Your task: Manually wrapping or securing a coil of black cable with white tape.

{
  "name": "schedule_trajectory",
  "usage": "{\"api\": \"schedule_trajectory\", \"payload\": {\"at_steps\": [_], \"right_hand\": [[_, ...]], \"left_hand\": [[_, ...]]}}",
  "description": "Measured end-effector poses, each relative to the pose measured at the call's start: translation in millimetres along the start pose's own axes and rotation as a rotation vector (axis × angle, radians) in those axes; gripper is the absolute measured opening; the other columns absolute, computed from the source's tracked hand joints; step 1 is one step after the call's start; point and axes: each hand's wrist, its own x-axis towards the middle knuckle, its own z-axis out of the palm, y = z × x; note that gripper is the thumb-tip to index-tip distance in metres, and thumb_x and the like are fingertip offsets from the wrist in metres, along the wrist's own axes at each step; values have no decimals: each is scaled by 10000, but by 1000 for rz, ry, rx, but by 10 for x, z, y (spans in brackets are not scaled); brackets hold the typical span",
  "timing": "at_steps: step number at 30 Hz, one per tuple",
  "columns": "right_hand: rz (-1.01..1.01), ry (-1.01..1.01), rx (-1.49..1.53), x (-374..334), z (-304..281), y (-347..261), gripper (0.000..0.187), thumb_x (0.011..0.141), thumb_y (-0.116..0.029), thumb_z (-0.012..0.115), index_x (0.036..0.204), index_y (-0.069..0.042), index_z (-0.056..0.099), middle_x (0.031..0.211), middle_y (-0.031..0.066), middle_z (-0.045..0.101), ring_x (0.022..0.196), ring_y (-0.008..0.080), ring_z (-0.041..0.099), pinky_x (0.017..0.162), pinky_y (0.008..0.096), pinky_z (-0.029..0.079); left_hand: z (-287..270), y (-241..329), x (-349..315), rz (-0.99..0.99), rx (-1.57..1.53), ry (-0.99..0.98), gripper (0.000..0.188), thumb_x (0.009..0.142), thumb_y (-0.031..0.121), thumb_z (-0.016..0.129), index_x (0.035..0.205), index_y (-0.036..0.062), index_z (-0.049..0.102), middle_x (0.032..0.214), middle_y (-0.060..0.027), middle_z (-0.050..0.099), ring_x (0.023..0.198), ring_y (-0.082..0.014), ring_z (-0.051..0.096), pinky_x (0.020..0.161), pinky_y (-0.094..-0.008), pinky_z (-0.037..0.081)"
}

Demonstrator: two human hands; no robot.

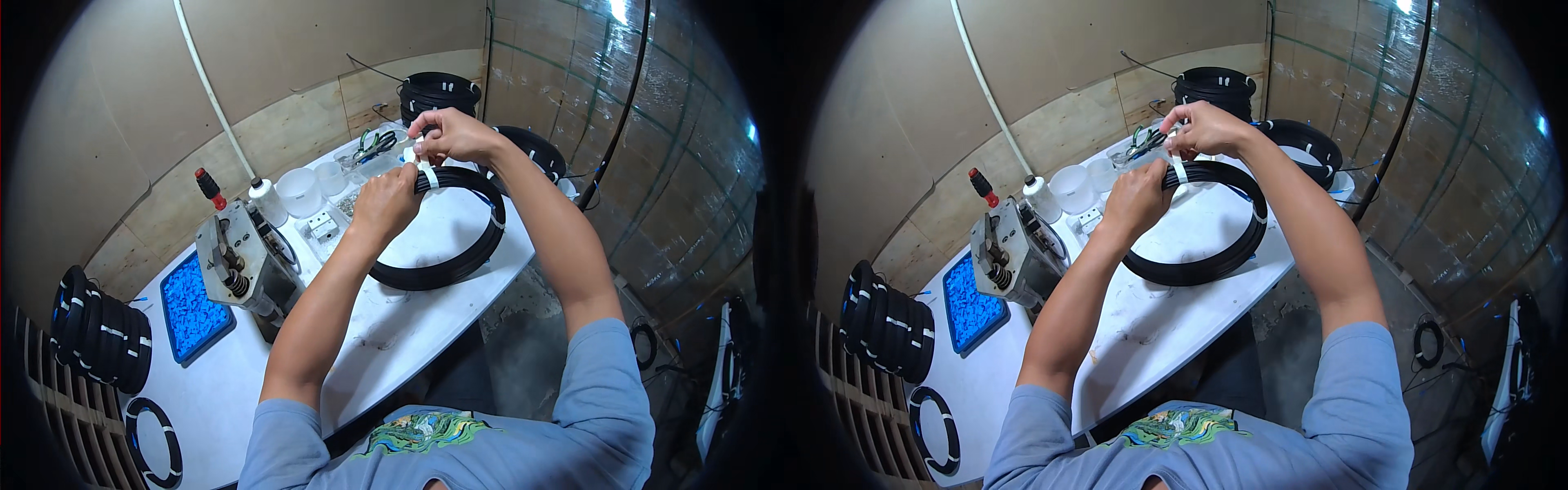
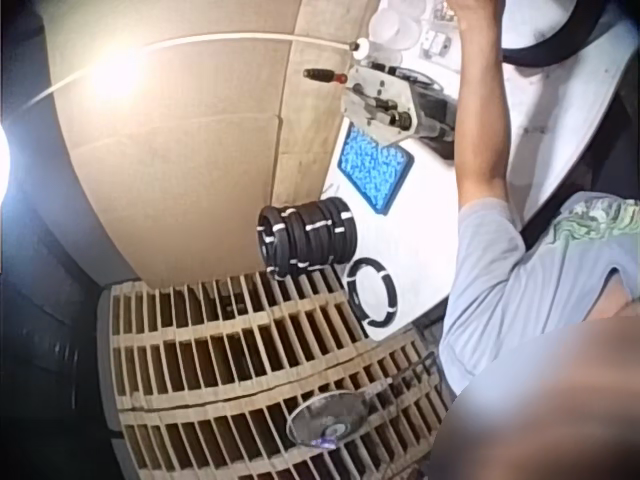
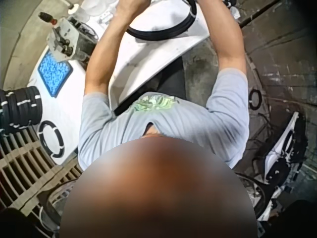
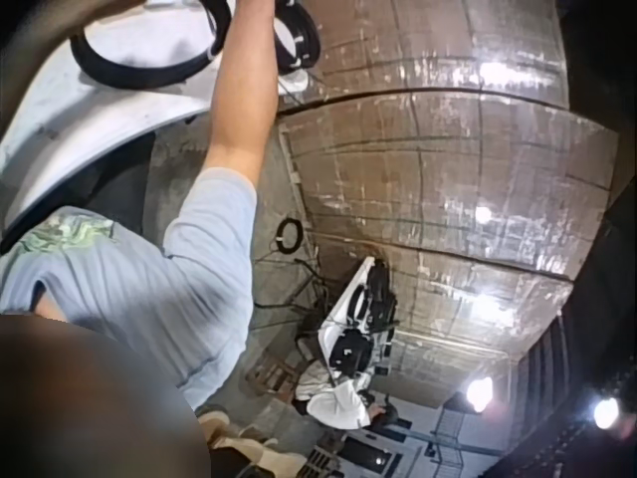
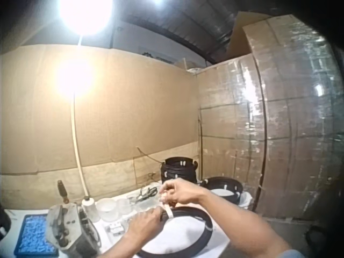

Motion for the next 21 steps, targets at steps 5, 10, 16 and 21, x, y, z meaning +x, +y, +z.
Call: {"api": "schedule_trajectory", "payload": {"at_steps": [5,10,16,21], "right_hand": [[-73,22,45,47,2,43,170,939,-65,686,1022,-22,544,801,78,695,670,113,623,600,263,511],[-187,61,-26,-120,14,-87,220,933,-54,683,1060,-30,505,793,77,693,671,111,623,623,262,502],[-406,410,-278,-865,450,-188,671,888,-81,699,1483,-114,390,747,137,701,747,268,707,725,353,522],[-520,724,-272,-1413,1152,571,632,837,-55,777,1406,-52,503,1087,206,687,933,255,730,791,323,584]], "left_hand": [[-2,8,9,-5,7,-3,253,856,193,695,906,3,536,823,-209,667,743,-432,661,657,-522,524],[38,-5,37,5,-11,-1,242,859,186,688,895,2,536,825,-214,669,746,-433,664,663,-528,527],[68,-67,42,14,-23,-3,174,850,140,622,926,-3,557,845,-224,685,763,-448,679,678,-550,543],[77,-112,65,10,-33,-6,194,867,162,639,990,34,561,836,-222,682,753,-453,676,657,-557,536]]}}
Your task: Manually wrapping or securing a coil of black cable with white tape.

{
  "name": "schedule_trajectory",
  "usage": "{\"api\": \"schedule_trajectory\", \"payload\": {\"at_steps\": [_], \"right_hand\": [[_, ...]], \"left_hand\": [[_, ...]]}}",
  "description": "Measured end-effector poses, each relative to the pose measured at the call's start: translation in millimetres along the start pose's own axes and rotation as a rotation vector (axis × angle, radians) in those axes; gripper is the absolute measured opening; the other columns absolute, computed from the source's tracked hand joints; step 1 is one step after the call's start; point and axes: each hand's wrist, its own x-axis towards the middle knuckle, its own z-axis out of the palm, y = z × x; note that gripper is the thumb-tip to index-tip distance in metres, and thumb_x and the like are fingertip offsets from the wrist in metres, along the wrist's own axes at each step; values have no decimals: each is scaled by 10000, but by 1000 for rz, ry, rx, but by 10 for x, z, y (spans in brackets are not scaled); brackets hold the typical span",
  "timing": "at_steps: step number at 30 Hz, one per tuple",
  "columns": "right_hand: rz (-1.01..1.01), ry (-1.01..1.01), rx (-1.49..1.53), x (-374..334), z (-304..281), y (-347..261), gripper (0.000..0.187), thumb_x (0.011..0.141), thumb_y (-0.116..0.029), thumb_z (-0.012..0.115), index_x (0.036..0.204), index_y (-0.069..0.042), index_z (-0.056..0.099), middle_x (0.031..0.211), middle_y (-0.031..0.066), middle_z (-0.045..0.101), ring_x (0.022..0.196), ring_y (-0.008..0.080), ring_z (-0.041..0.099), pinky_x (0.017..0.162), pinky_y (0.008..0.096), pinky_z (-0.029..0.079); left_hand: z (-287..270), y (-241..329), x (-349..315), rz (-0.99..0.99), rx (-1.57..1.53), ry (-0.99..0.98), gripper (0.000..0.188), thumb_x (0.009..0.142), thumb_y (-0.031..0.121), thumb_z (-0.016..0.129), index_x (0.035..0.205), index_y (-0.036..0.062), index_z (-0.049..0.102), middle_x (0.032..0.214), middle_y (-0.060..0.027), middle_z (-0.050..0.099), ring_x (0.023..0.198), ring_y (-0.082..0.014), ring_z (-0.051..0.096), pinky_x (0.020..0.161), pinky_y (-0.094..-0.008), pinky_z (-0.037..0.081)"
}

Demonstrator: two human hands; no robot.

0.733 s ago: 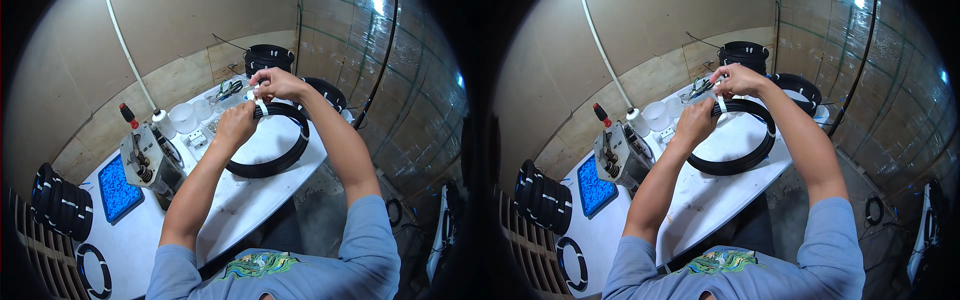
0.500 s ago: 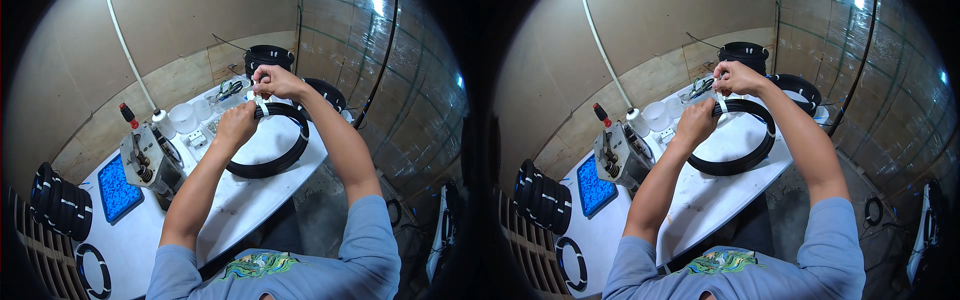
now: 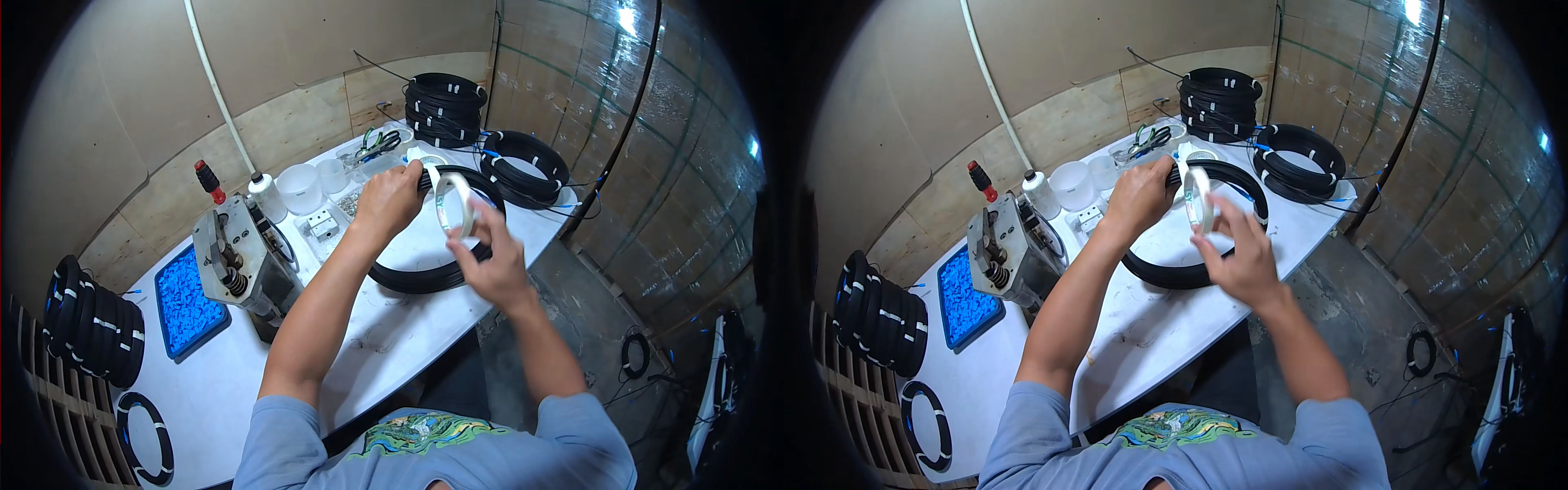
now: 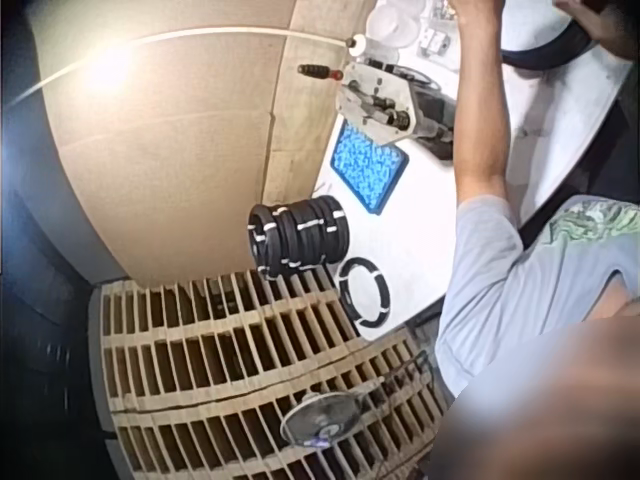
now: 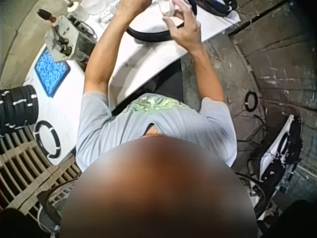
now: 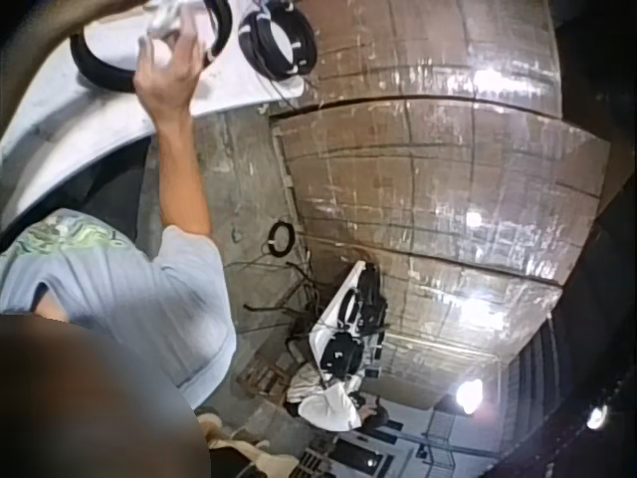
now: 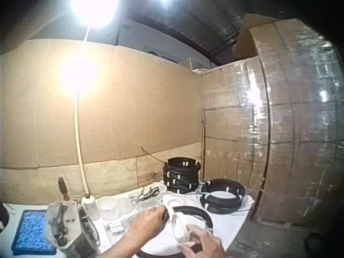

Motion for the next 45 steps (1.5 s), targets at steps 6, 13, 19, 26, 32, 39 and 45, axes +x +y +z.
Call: {"api": "schedule_trajectory", "payload": {"at_steps": [6,13,19,26,32,39,45], "right_hand": [[-22,131,-4,-372,117,-19,224,805,-197,791,857,-11,677,1081,166,685,1081,343,650,913,424,510],[522,52,301,383,336,174,382,890,-358,777,836,-9,632,790,52,702,681,103,642,644,255,519],[664,165,587,352,585,194,343,905,-165,756,1094,15,533,800,107,697,640,107,634,582,240,514],[888,82,427,498,386,-82,278,1016,-311,615,1034,-34,638,554,-28,509,452,40,419,428,231,311],[814,45,431,596,228,-37,270,1002,-253,632,912,-5,690,665,7,605,546,59,479,468,270,382],[850,57,482,558,210,-67,251,1004,-230,625,967,8,694,693,12,624,572,63,505,494,268,399],[946,-134,699,685,35,-2,238,1024,-234,583,1018,-13,671,508,-54,443,393,47,351,389,248,258]], "left_hand": [[-50,-15,-44,-21,-8,10,299,897,248,665,1182,197,590,810,-200,672,736,-444,675,620,-543,535],[-109,137,-74,-48,65,-32,348,897,245,652,1232,213,566,871,-193,680,750,-446,690,613,-535,551],[-129,233,-75,-54,111,-56,372,886,215,639,1244,198,543,901,-187,683,758,-425,706,618,-519,570],[-135,250,-79,-42,103,-34,314,903,223,636,1203,178,554,873,-188,677,746,-428,703,612,-519,567],[-94,241,-8,-38,99,-32,266,908,201,618,1170,165,588,882,-203,690,757,-429,703,623,-522,564],[-63,239,-22,-36,79,-14,245,914,185,580,1156,153,601,881,-210,696,775,-433,704,640,-530,563],[-110,281,-27,-60,103,-24,213,921,176,567,1130,145,593,872,-210,694,769,-433,704,636,-532,563]]}}
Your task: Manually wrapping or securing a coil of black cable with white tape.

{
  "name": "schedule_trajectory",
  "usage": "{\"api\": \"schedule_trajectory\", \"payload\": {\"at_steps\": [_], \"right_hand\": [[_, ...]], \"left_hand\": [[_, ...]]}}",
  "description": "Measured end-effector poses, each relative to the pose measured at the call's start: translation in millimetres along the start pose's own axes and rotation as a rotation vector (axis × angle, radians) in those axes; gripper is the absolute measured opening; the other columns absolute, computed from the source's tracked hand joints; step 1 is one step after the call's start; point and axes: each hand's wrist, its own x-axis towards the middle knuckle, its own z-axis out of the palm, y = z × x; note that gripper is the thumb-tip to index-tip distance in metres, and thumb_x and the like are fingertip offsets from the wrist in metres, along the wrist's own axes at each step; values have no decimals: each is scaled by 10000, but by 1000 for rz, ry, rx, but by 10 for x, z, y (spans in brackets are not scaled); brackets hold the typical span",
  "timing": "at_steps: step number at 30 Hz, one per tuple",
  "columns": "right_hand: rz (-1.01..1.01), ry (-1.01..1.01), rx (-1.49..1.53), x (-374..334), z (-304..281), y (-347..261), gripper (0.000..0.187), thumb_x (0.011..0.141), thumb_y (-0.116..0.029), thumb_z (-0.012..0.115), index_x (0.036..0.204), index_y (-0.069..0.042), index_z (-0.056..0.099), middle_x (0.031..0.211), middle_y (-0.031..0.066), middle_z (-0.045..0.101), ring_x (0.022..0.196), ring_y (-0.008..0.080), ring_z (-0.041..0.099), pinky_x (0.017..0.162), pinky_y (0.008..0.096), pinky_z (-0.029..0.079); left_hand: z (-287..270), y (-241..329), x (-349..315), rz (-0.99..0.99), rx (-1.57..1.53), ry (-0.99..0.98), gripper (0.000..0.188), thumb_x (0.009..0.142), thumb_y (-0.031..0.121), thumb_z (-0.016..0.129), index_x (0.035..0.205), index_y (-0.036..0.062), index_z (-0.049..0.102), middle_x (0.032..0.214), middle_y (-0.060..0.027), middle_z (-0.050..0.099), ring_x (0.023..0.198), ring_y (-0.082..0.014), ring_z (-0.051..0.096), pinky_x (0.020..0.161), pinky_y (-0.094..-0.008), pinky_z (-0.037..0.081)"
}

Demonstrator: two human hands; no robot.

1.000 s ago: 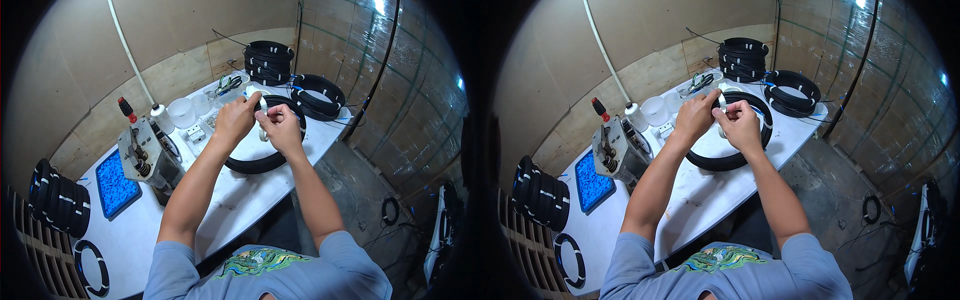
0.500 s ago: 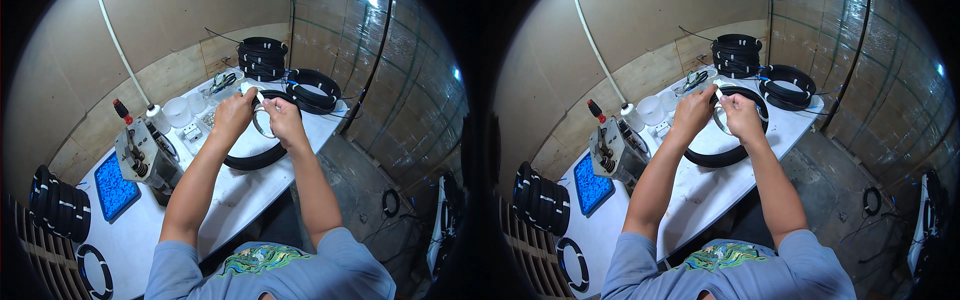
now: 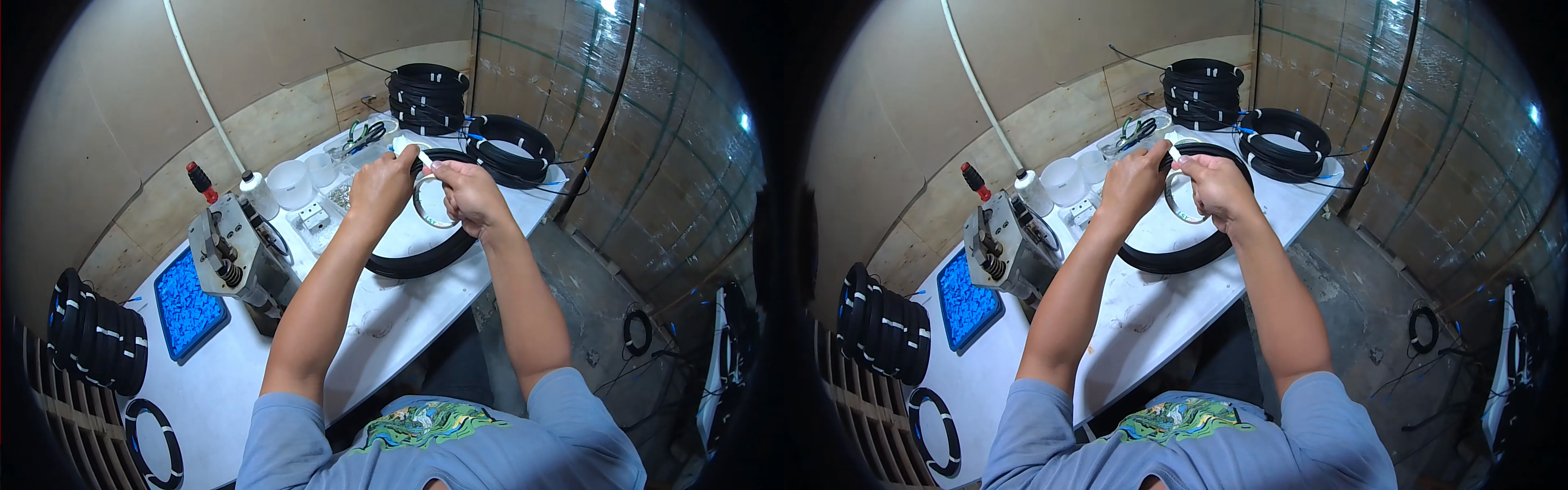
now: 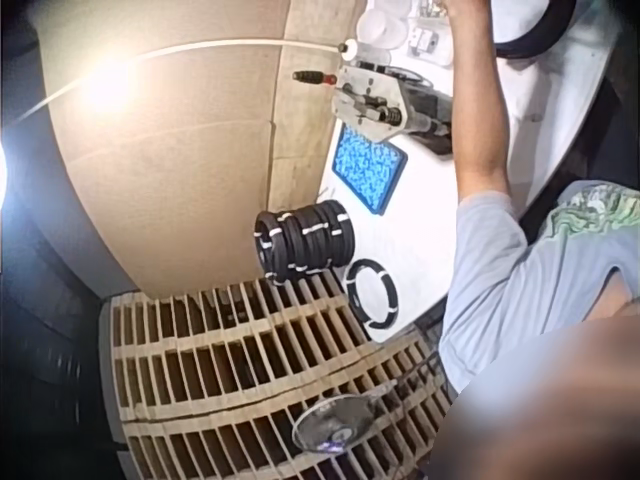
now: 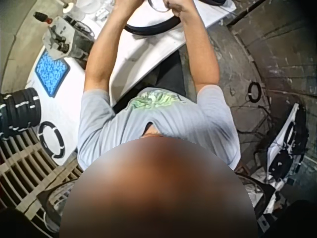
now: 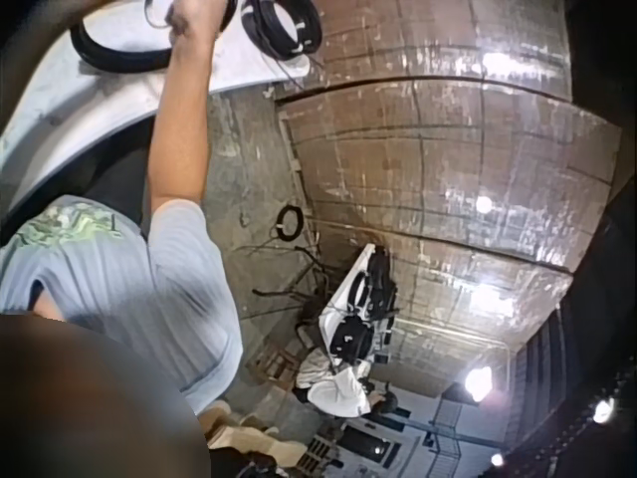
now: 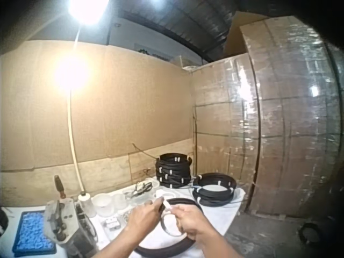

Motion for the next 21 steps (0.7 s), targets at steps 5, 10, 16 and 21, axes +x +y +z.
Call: {"api": "schedule_trajectory", "payload": {"at_steps": [5,10,16,21], "right_hand": [[-50,69,15,-57,86,-158,222,1022,-222,575,993,-19,661,479,-64,411,356,46,321,365,241,237],[-88,168,-6,21,71,306,198,967,-225,652,952,-31,689,563,-26,522,434,65,427,410,261,313],[-251,296,-188,250,96,496,190,972,-204,633,904,-39,699,591,-21,584,463,40,443,433,247,315],[-516,436,-883,289,143,419,213,873,-237,675,824,-36,728,705,127,699,642,249,659,619,382,504]], "left_hand": [[19,11,16,17,-17,7,206,924,180,563,1125,142,588,868,-211,692,762,-437,701,631,-536,562],[46,-32,23,19,-28,-5,214,918,183,582,1128,141,585,860,-214,691,765,-445,696,632,-537,560],[47,-44,30,22,-56,-10,256,900,201,626,1147,144,592,864,-226,689,780,-446,694,657,-542,558],[65,-109,52,5,-87,-11,285,892,222,646,1165,150,606,863,-225,687,781,-450,688,667,-545,554]]}}
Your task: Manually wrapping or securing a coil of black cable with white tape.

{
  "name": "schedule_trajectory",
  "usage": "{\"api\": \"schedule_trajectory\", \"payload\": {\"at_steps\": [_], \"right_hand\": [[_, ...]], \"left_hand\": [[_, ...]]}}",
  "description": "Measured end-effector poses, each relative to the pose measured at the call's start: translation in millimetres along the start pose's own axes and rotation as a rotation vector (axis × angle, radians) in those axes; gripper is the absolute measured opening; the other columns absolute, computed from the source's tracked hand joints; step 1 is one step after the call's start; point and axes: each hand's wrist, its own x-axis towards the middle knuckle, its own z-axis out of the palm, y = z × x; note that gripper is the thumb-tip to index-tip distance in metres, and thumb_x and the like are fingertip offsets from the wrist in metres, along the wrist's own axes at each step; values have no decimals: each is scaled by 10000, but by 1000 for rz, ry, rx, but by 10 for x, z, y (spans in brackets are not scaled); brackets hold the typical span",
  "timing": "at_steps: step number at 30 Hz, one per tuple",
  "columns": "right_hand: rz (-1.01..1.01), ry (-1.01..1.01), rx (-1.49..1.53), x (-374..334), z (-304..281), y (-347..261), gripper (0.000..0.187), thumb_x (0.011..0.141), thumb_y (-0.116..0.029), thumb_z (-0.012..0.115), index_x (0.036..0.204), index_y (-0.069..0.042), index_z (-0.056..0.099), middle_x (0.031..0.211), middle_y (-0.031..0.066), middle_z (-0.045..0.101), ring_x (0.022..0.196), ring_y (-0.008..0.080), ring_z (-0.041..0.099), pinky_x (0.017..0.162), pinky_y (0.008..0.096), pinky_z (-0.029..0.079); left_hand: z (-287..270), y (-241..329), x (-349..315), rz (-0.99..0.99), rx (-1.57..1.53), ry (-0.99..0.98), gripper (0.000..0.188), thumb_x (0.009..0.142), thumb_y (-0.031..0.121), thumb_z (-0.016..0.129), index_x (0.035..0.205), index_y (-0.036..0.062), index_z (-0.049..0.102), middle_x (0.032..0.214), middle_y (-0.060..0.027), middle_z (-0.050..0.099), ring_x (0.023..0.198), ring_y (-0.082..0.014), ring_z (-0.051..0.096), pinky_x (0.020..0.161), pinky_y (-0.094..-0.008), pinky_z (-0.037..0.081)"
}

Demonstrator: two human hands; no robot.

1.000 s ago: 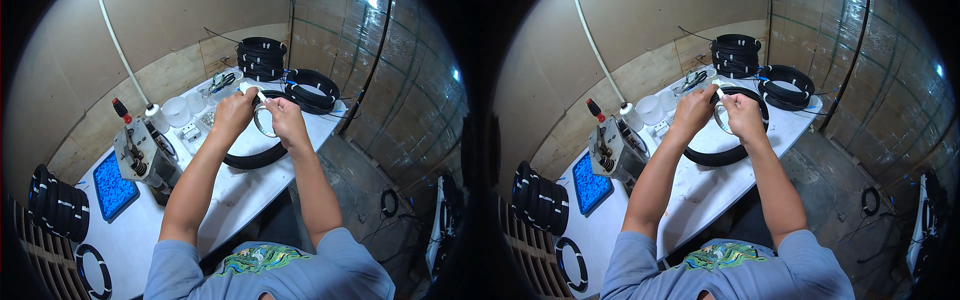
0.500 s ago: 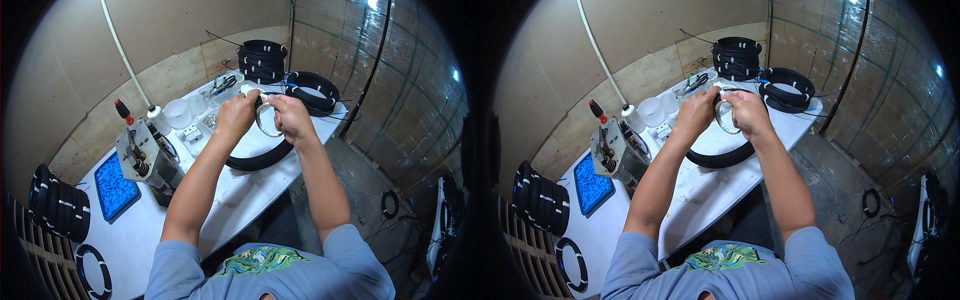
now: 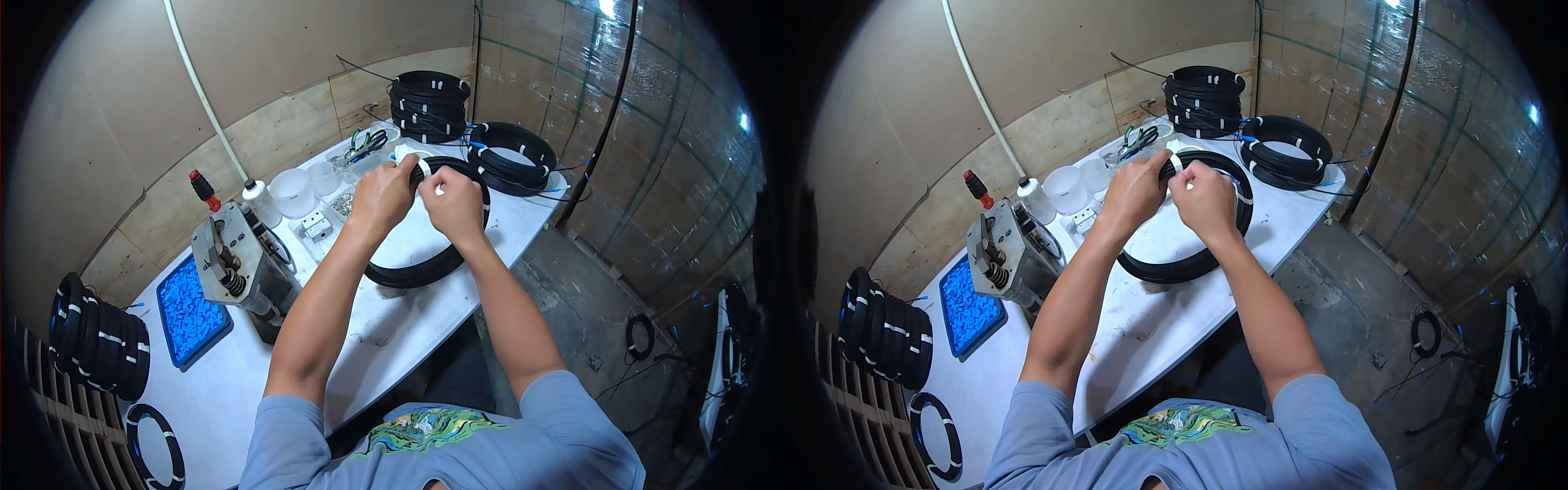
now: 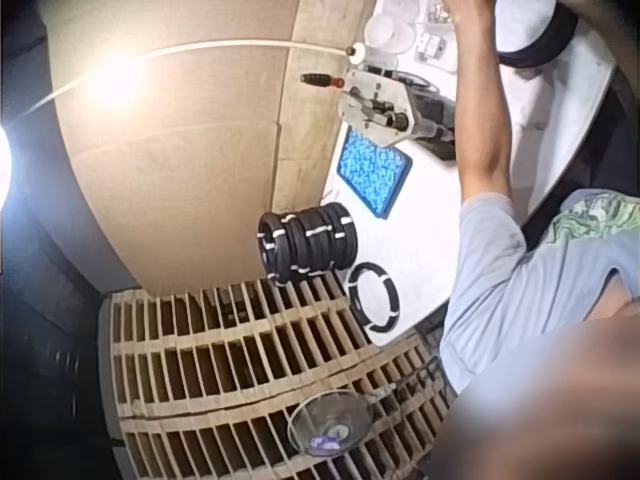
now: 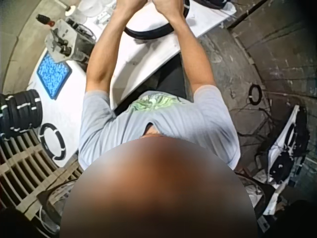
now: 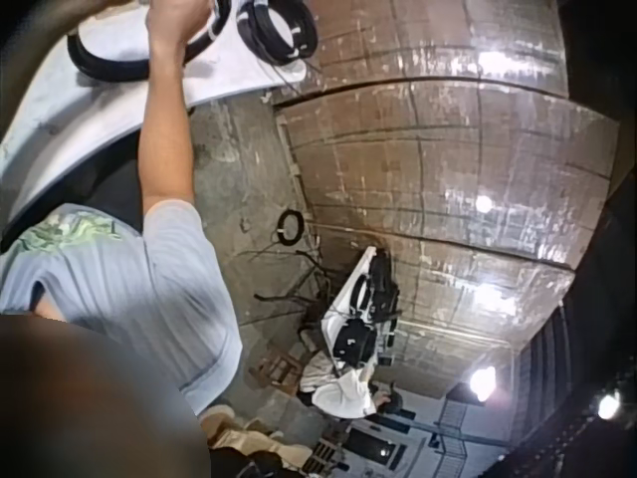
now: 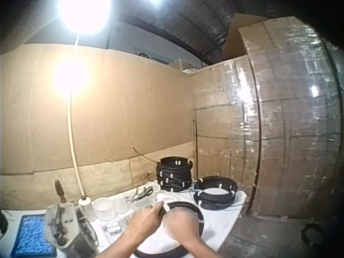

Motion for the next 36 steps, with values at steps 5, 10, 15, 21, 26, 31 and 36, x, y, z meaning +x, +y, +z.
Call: {"api": "schedule_trajectory", "payload": {"at_steps": [5,10,15,21,26,31,36], "right_hand": [[60,-123,-171,-124,77,182,233,855,-268,635,883,-72,758,812,227,712,781,425,700,747,508,561],[-97,37,207,-251,-125,152,263,926,-200,672,1145,-61,718,665,184,670,569,251,676,576,349,522],[-74,19,210,-299,-341,62,647,932,-213,708,1504,-72,441,524,23,471,470,72,368,470,262,356],[-436,572,224,48,-382,348,296,939,-225,724,1186,-63,709,654,47,577,567,159,526,563,303,461],[-141,2,-9,183,-641,446,460,826,-346,803,1190,-77,723,1014,138,678,904,241,660,780,373,525],[-221,-171,-19,315,-599,669,470,822,-282,801,1220,-54,702,980,103,685,811,191,624,743,321,508],[-302,-97,-23,298,-496,648,406,813,-194,774,1189,-53,712,963,124,707,866,247,693,802,363,552]], "left_hand": [[-39,44,-2,-18,-53,-10,369,857,284,694,1181,125,615,862,-226,691,820,-450,685,703,-542,549],[-106,-101,26,-104,-132,1,512,904,529,624,1101,58,659,885,-251,706,819,-445,688,701,-527,543],[-125,-88,26,-177,-123,-14,566,903,615,593,990,67,705,769,-246,697,757,-450,688,678,-528,543],[-185,-80,17,-215,-57,-67,564,858,610,675,963,56,677,742,-242,690,751,-444,689,659,-526,542],[-163,-169,-71,-216,-57,-31,483,825,512,763,949,61,641,762,-220,700,762,-438,689,665,-527,538],[-150,-183,-104,-223,-80,-1,434,845,473,755,932,64,636,774,-219,700,773,-440,684,674,-534,529],[-163,-197,-140,-225,-66,11,394,858,426,757,926,58,634,760,-211,694,763,-430,681,661,-518,517]]}}
